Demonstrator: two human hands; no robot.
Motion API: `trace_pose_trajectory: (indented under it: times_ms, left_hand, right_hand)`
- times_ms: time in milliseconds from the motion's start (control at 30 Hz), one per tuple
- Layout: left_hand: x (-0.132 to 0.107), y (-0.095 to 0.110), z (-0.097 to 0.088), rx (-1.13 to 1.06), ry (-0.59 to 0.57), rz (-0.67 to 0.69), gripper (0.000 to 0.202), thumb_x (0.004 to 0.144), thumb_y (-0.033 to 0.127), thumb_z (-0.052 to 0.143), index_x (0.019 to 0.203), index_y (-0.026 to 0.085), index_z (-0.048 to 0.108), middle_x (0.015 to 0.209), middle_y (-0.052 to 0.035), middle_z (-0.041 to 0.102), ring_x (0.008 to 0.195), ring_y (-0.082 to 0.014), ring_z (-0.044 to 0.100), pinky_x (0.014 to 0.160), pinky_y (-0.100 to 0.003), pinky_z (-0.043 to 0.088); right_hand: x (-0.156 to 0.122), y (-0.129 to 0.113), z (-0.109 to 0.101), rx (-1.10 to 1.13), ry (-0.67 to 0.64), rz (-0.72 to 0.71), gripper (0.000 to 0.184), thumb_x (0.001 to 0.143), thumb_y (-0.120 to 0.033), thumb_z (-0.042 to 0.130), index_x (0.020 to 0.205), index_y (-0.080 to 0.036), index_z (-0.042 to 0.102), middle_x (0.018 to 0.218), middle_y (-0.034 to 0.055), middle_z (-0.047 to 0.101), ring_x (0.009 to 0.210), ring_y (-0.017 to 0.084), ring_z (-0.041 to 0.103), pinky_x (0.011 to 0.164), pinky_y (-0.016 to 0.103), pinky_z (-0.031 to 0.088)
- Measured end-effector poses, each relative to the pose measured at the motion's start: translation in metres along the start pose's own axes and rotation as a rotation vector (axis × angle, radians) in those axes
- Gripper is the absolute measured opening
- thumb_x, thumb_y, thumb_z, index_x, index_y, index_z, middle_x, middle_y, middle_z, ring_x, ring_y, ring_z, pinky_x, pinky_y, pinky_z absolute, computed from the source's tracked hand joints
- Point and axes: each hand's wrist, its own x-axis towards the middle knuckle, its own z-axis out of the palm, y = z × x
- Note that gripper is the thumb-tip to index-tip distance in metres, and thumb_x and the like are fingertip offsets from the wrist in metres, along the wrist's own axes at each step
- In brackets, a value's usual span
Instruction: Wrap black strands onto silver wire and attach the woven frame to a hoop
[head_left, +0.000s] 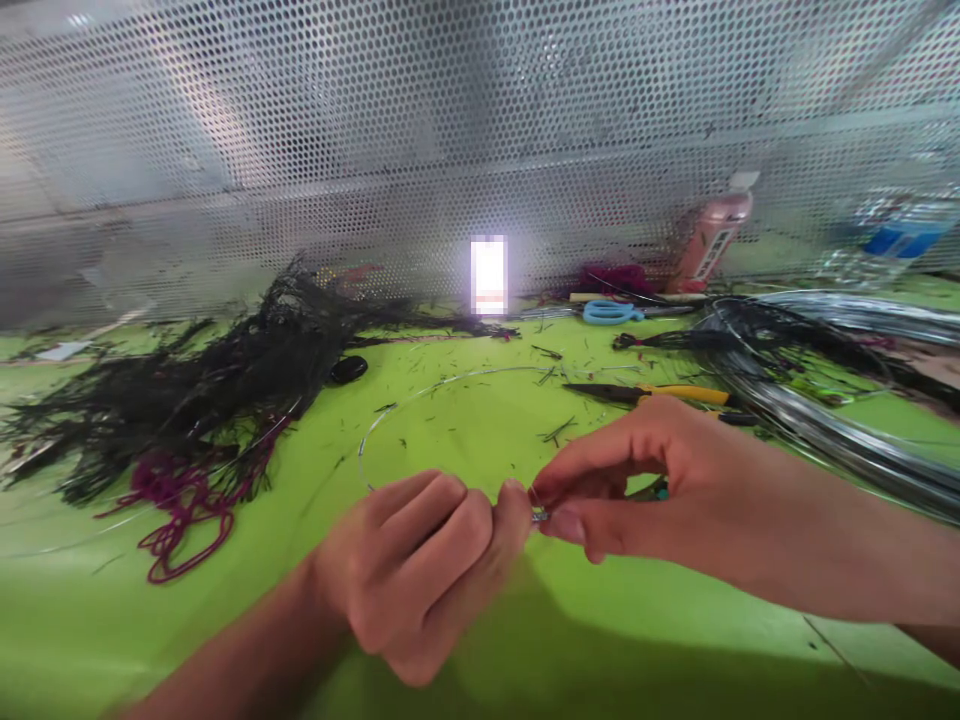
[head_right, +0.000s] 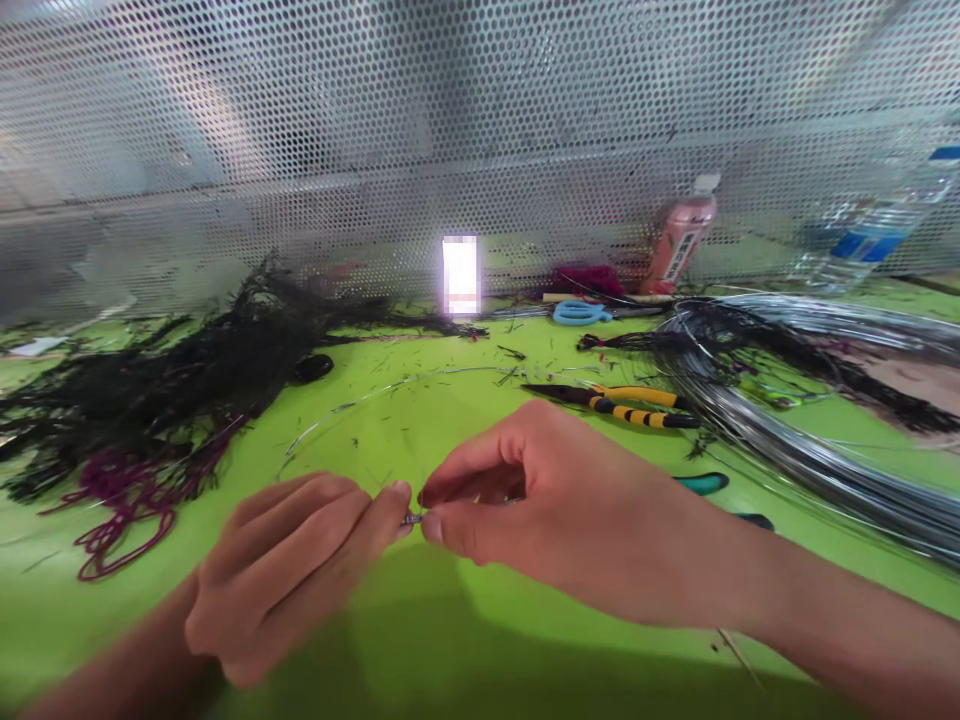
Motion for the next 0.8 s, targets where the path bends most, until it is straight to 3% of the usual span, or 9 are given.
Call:
trace_pose_trajectory:
  times_ms: [100, 267, 400, 567, 700, 800]
  left_hand:
    - [0.000, -0.001, 0.000, -0.013, -0.009, 0.039, 0.016, 0.079, -0.001, 0.076, 0.068, 0.010, 0.075, 0.078, -0.0076, 0.059, 0.067, -0.0180, 0.057, 0.042, -0.031, 0.048]
    - [0.003, -0.001, -0.002, -0.029, 0.004, 0.052, 0.008, 0.081, 0.004, 0.078, 0.075, 0.009, 0.078, 0.078, -0.0075, 0.061, 0.064, -0.0173, 0.057, 0.039, -0.031, 0.046]
    - [0.006, 0.002, -0.004, -0.043, -0.033, -0.030, 0.017, 0.080, -0.006, 0.072, 0.074, 0.010, 0.075, 0.074, -0.0049, 0.060, 0.062, -0.0168, 0.059, 0.041, -0.031, 0.048]
    - [0.007, 0.001, -0.005, -0.005, -0.011, -0.017, 0.007, 0.088, 0.001, 0.073, 0.084, 0.008, 0.073, 0.074, -0.0023, 0.059, 0.062, -0.0144, 0.061, 0.041, -0.029, 0.048]
    - [0.010, -0.003, -0.003, -0.042, -0.002, -0.014, 0.010, 0.088, 0.001, 0.073, 0.081, 0.008, 0.073, 0.068, -0.0018, 0.060, 0.058, -0.0143, 0.059, 0.039, -0.029, 0.045]
    - [0.012, -0.003, -0.003, -0.071, 0.002, -0.022, 0.014, 0.088, -0.001, 0.071, 0.079, 0.010, 0.072, 0.064, -0.0022, 0.062, 0.056, -0.0149, 0.059, 0.037, -0.029, 0.047]
  right_hand:
    - [0.003, 0.002, -0.003, 0.217, -0.189, 0.180, 0.022, 0.096, -0.036, 0.064, 0.093, -0.023, 0.081, 0.082, 0.0026, 0.075, 0.074, 0.018, 0.067, 0.059, 0.023, 0.051]
    - [0.005, 0.007, -0.003, 0.443, -0.248, 0.219, 0.013, 0.092, -0.032, 0.072, 0.093, -0.023, 0.081, 0.088, 0.0049, 0.078, 0.076, 0.018, 0.071, 0.070, 0.026, 0.057]
    - [0.002, 0.010, 0.001, 0.478, -0.145, 0.225, 0.008, 0.088, -0.028, 0.076, 0.091, -0.022, 0.081, 0.078, 0.0034, 0.078, 0.069, 0.015, 0.070, 0.063, 0.023, 0.055]
    - [-0.003, 0.006, 0.008, 0.327, 0.001, 0.203, 0.006, 0.084, -0.033, 0.076, 0.086, -0.030, 0.081, 0.075, -0.0029, 0.076, 0.064, 0.013, 0.067, 0.051, 0.018, 0.050]
    - [-0.006, -0.002, 0.015, 0.102, 0.192, -0.045, 0.017, 0.085, -0.022, 0.069, 0.079, -0.035, 0.078, 0.067, -0.0122, 0.072, 0.058, 0.008, 0.064, 0.046, 0.013, 0.045]
    - [-0.011, -0.001, 0.022, -0.066, 0.342, -0.267, 0.020, 0.088, -0.013, 0.067, 0.084, -0.031, 0.076, 0.065, -0.0140, 0.070, 0.052, 0.004, 0.062, 0.049, 0.011, 0.047]
